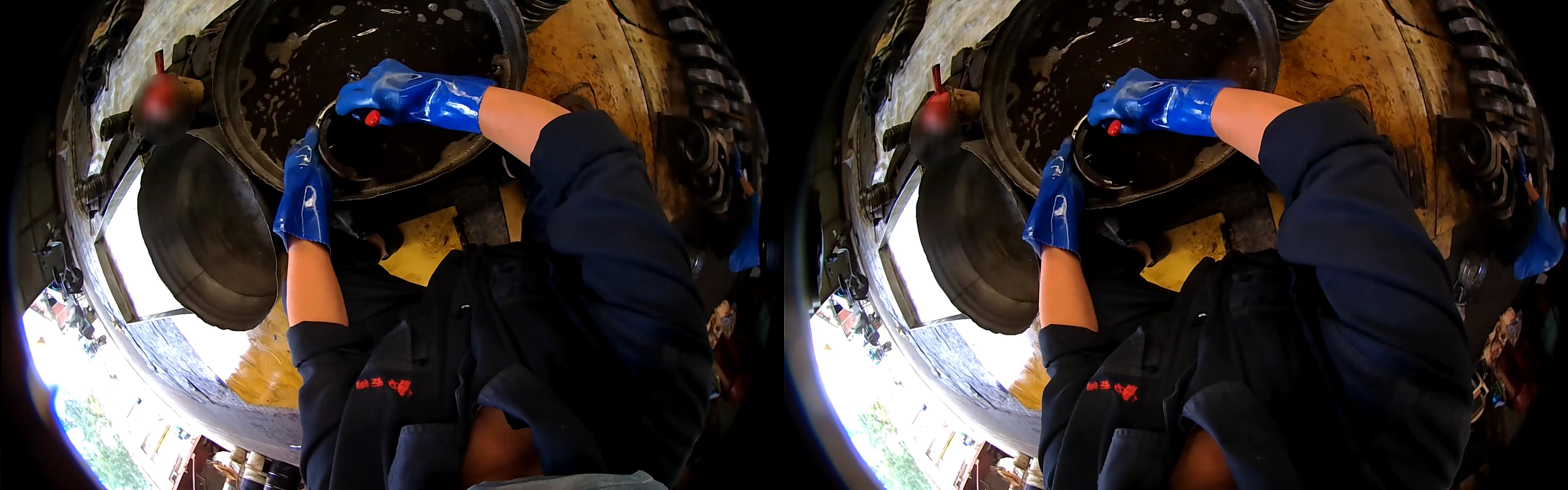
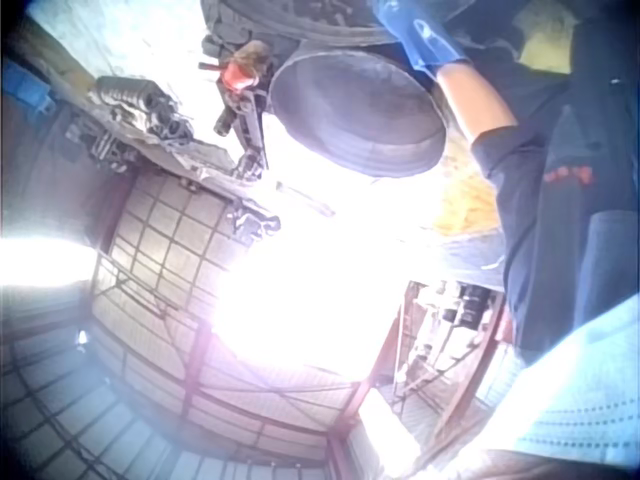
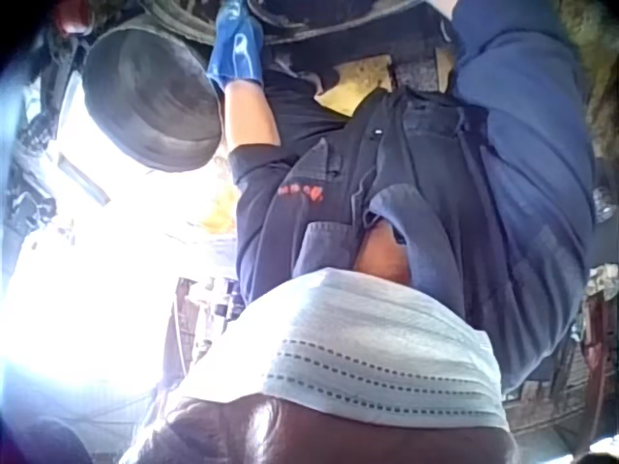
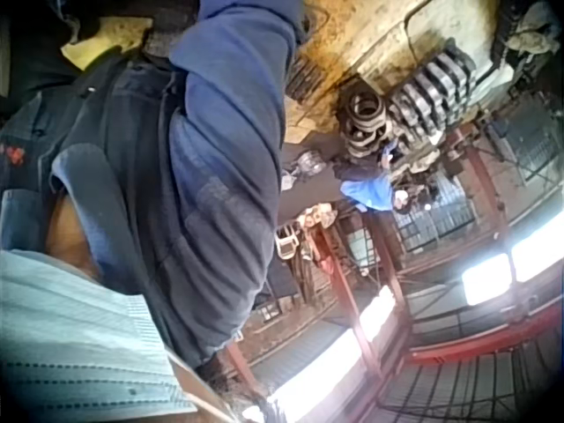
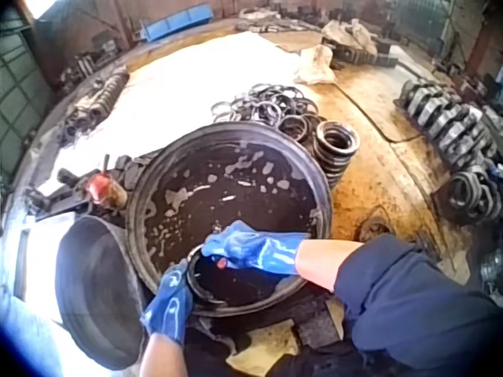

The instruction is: The person, wearing blue gloves, cleans metal rings and components using a brush and a liquid-filled basin, then moves the items to a secondary container.

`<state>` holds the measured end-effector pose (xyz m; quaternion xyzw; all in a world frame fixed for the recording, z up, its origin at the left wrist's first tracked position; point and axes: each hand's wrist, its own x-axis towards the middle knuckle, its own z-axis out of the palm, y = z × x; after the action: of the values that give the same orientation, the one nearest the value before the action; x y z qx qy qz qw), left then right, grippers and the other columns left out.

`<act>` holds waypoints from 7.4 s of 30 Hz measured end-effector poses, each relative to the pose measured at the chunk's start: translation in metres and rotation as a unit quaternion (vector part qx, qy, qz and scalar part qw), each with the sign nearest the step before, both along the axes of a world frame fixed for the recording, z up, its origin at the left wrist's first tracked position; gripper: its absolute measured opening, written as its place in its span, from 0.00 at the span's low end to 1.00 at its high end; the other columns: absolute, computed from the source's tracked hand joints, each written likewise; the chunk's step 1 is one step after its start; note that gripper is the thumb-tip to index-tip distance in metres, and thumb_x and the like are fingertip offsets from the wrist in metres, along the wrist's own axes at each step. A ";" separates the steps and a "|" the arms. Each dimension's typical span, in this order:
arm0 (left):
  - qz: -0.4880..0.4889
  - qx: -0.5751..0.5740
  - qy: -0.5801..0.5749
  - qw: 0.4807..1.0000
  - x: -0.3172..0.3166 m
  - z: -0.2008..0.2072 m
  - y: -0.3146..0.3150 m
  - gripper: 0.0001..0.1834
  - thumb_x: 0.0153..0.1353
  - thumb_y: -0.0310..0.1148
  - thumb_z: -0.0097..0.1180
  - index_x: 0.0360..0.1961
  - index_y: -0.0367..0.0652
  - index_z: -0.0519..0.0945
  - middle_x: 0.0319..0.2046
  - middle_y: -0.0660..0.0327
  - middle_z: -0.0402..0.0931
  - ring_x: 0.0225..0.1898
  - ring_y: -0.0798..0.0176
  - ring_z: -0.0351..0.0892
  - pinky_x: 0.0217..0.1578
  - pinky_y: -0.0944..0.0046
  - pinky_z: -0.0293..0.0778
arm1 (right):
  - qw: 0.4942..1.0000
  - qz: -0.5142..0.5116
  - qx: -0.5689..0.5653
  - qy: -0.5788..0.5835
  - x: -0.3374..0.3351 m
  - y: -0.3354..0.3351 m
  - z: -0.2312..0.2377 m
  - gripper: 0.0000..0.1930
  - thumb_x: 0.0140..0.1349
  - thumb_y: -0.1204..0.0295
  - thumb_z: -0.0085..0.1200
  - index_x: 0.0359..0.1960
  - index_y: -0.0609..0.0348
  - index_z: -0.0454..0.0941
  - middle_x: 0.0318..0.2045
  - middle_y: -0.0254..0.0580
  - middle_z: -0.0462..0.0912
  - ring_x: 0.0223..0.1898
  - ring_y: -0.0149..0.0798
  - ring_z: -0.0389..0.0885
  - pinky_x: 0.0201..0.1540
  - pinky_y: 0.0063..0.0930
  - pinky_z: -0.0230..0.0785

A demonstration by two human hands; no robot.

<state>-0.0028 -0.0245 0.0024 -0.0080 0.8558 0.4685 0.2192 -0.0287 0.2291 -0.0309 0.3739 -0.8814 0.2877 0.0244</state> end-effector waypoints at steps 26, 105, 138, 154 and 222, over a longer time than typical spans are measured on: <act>0.174 0.192 -0.160 0.953 -0.010 -0.011 0.010 0.25 0.78 0.46 0.51 0.55 0.32 0.84 0.47 0.55 0.87 0.44 0.62 0.85 0.49 0.65 0.79 | 0.850 -0.236 -0.168 -0.440 0.083 -0.028 0.085 0.13 0.68 0.66 0.53 0.35 0.65 0.82 0.29 0.51 0.85 0.33 0.43 0.86 0.40 0.36 0.76; -0.134 -0.197 0.150 0.960 -0.002 -0.010 0.006 0.23 0.80 0.28 0.37 0.70 0.41 0.74 0.65 0.47 0.78 0.66 0.49 0.78 0.66 0.60 0.71 | 0.878 -0.269 -0.259 -0.299 0.056 -0.035 -0.027 0.12 0.73 0.72 0.57 0.55 0.56 0.84 0.47 0.44 0.88 0.47 0.43 0.88 0.51 0.36 0.78; -0.103 0.124 0.027 0.987 -0.004 -0.014 0.001 0.23 0.82 0.40 0.39 0.61 0.37 0.82 0.53 0.56 0.85 0.53 0.59 0.81 0.56 0.64 0.74 | 0.815 -0.364 -0.259 -0.370 0.013 -0.021 0.021 0.23 0.66 0.49 0.57 0.39 0.58 0.88 0.30 0.42 0.87 0.34 0.35 0.85 0.40 0.34 0.75; -0.132 -0.180 0.124 0.967 0.013 0.029 0.007 0.25 0.83 0.39 0.38 0.74 0.40 0.68 0.66 0.54 0.78 0.66 0.53 0.77 0.67 0.64 0.69 | 0.868 -0.344 -0.309 -0.182 0.076 -0.038 -0.001 0.15 0.71 0.68 0.61 0.56 0.57 0.81 0.50 0.55 0.87 0.53 0.57 0.86 0.54 0.42 0.78; 0.135 0.249 0.033 0.959 -0.028 0.033 0.033 0.20 0.60 0.17 0.68 0.54 0.32 0.79 0.45 0.52 0.85 0.43 0.58 0.87 0.49 0.61 0.85 | 0.786 -0.270 -0.220 -0.511 0.065 0.033 0.116 0.28 0.68 0.45 0.56 0.34 0.64 0.86 0.21 0.45 0.80 0.27 0.39 0.80 0.37 0.38 0.71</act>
<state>-0.0306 0.0088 0.0357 -0.0535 0.7099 0.6919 0.1206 0.0359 0.2622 0.0847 -0.0967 -0.7429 0.6045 -0.2709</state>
